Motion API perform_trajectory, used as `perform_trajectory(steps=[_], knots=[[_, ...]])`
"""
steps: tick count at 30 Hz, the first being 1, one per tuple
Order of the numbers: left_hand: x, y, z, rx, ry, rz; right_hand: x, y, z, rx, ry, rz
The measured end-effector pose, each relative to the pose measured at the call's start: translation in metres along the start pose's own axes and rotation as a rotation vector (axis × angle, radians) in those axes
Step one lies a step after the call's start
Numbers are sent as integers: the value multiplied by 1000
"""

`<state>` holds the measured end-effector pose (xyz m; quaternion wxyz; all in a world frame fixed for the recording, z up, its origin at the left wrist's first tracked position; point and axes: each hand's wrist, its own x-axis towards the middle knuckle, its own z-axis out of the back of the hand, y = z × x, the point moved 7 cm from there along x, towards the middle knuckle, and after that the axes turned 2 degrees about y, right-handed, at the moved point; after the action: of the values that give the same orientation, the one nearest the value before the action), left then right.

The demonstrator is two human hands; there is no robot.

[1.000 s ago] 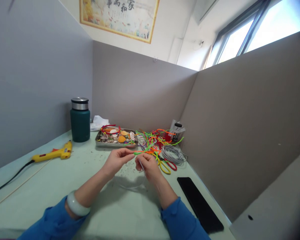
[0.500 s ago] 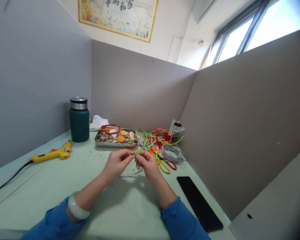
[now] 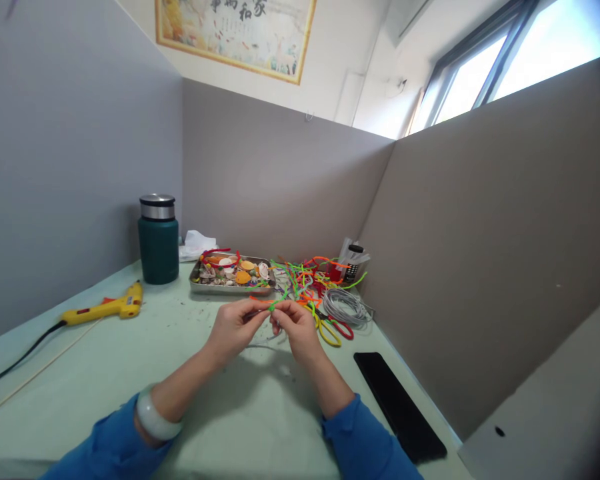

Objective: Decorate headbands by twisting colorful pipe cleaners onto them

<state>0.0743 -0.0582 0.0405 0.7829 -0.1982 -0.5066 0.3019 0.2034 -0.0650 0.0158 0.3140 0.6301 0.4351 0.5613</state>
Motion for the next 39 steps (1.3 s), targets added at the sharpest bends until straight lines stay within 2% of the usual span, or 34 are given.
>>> perform_trajectory(steps=[13,19,39], knots=[[-1,19,-8,-238,52,235,1,3,1,-61,-34,35],[0,13,-8,-257,116,188,0,4,1,-64,-37,21],[1,12,-7,-258,94,203,-1,4,2,-77,-52,36]])
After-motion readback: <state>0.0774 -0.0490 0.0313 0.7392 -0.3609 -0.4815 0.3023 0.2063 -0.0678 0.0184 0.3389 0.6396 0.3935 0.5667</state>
